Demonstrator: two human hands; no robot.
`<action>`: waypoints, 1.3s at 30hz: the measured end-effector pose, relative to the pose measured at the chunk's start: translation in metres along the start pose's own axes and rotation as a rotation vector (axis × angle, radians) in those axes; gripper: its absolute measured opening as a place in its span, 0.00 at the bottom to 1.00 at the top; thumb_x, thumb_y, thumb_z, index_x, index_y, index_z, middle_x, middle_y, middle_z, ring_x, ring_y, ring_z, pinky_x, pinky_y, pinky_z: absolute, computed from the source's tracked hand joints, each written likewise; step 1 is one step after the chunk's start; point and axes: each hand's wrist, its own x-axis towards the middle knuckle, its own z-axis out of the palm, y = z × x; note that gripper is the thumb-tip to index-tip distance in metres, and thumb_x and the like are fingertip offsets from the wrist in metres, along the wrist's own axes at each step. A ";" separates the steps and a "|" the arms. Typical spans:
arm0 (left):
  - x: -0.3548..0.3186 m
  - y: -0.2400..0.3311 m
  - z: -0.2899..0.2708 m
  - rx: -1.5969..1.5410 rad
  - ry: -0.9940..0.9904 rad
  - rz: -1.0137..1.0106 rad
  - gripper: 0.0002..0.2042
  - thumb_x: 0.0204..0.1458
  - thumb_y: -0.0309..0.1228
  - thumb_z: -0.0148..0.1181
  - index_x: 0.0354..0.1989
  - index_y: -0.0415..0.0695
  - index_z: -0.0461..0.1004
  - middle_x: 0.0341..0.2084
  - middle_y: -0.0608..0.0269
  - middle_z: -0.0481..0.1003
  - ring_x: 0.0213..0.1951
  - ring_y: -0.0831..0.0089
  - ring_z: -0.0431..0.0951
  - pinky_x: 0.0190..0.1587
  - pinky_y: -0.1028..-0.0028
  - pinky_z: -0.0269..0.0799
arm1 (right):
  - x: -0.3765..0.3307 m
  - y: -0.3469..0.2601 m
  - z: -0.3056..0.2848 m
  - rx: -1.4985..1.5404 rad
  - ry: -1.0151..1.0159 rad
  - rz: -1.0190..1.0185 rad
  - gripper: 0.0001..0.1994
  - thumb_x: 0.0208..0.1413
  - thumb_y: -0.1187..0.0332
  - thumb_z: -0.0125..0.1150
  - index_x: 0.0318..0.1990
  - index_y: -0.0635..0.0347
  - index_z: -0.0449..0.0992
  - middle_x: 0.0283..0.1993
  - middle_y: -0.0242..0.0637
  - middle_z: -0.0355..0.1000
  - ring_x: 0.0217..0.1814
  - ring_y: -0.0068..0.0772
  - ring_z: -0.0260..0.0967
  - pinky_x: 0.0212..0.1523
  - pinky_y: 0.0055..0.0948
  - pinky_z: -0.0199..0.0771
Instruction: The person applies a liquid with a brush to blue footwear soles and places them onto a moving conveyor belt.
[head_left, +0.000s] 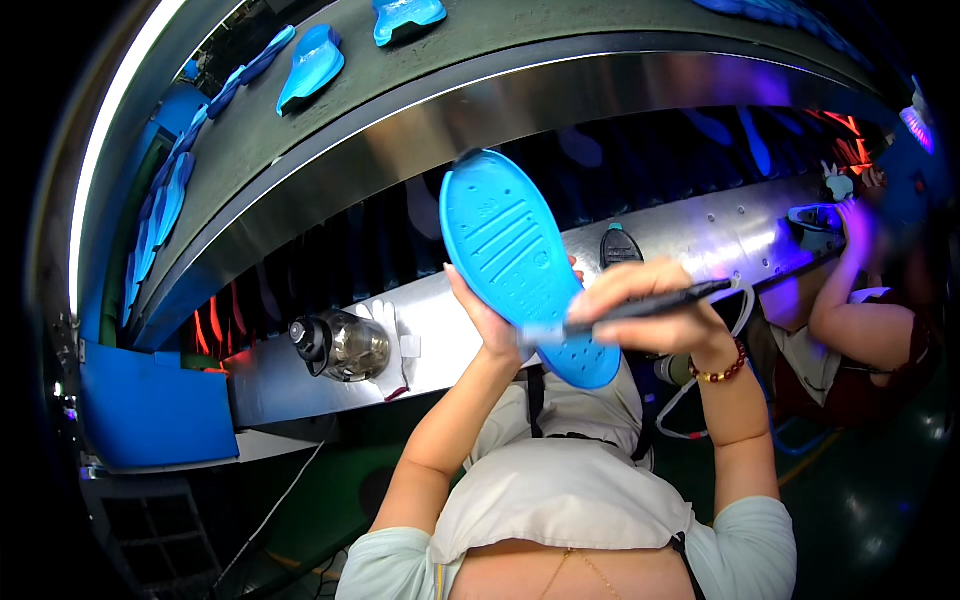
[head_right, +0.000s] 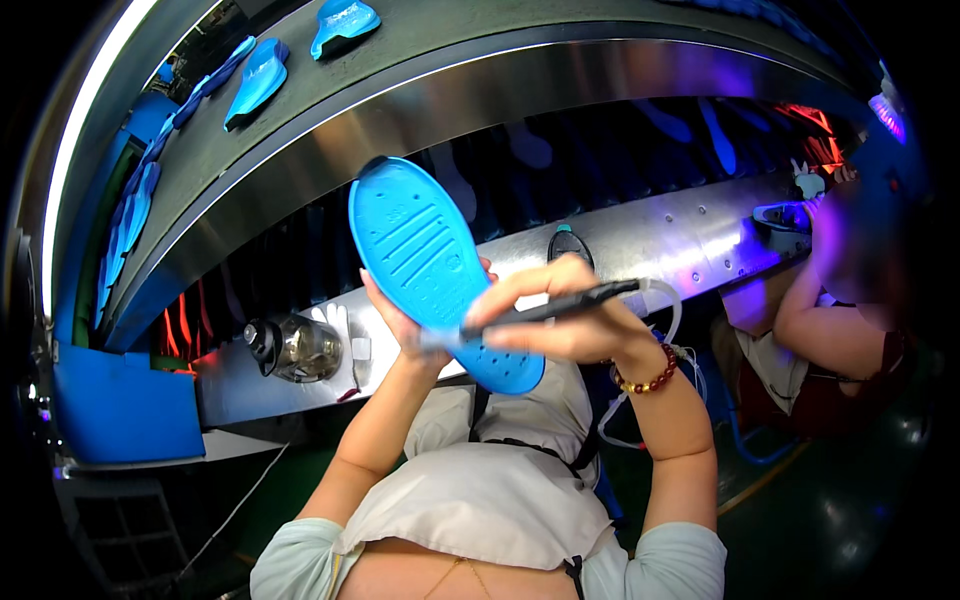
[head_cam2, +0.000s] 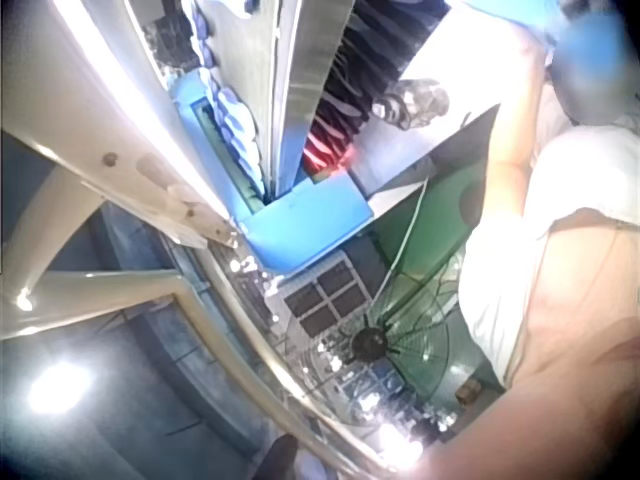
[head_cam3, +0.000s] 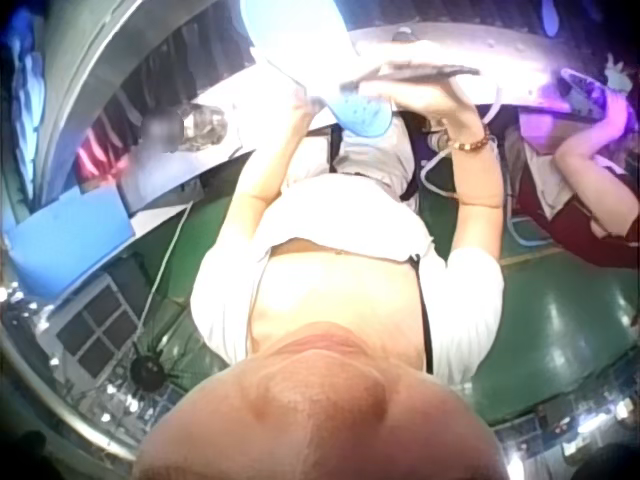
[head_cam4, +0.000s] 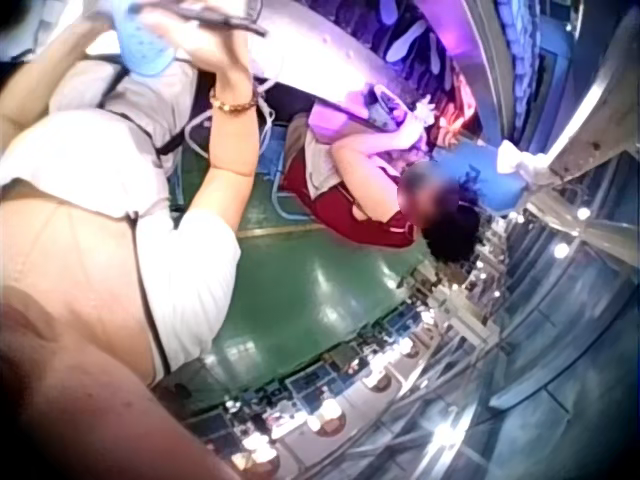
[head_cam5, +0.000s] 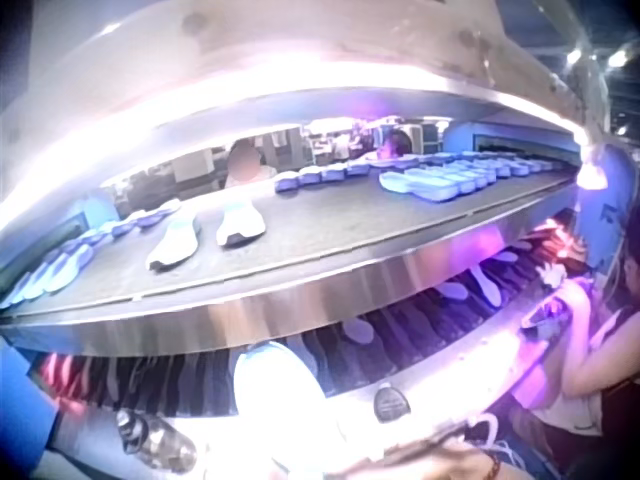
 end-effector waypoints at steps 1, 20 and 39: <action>0.002 -0.001 0.002 0.049 0.096 0.077 0.45 0.40 0.71 0.24 0.53 0.41 0.58 0.38 0.44 0.69 0.39 0.54 0.72 0.42 0.58 0.70 | 0.000 0.001 -0.001 -0.008 0.147 0.080 0.08 0.39 0.77 0.63 0.31 0.66 0.76 0.32 0.42 0.74 0.35 0.30 0.72 0.40 0.24 0.69; 0.004 0.047 0.017 -0.064 -0.124 0.314 0.51 0.34 0.75 0.25 0.53 0.39 0.58 0.39 0.40 0.68 0.36 0.51 0.71 0.40 0.57 0.68 | -0.021 0.010 0.002 -0.136 0.093 -0.015 0.11 0.37 0.78 0.64 0.34 0.62 0.76 0.35 0.38 0.74 0.38 0.31 0.70 0.40 0.25 0.68; 0.011 0.049 0.028 0.069 0.015 0.197 0.48 0.42 0.70 0.22 0.58 0.36 0.48 0.50 0.44 0.62 0.49 0.54 0.66 0.52 0.54 0.61 | -0.036 0.039 0.013 0.632 0.276 0.185 0.09 0.45 0.80 0.57 0.37 0.70 0.70 0.39 0.50 0.71 0.43 0.36 0.70 0.43 0.28 0.73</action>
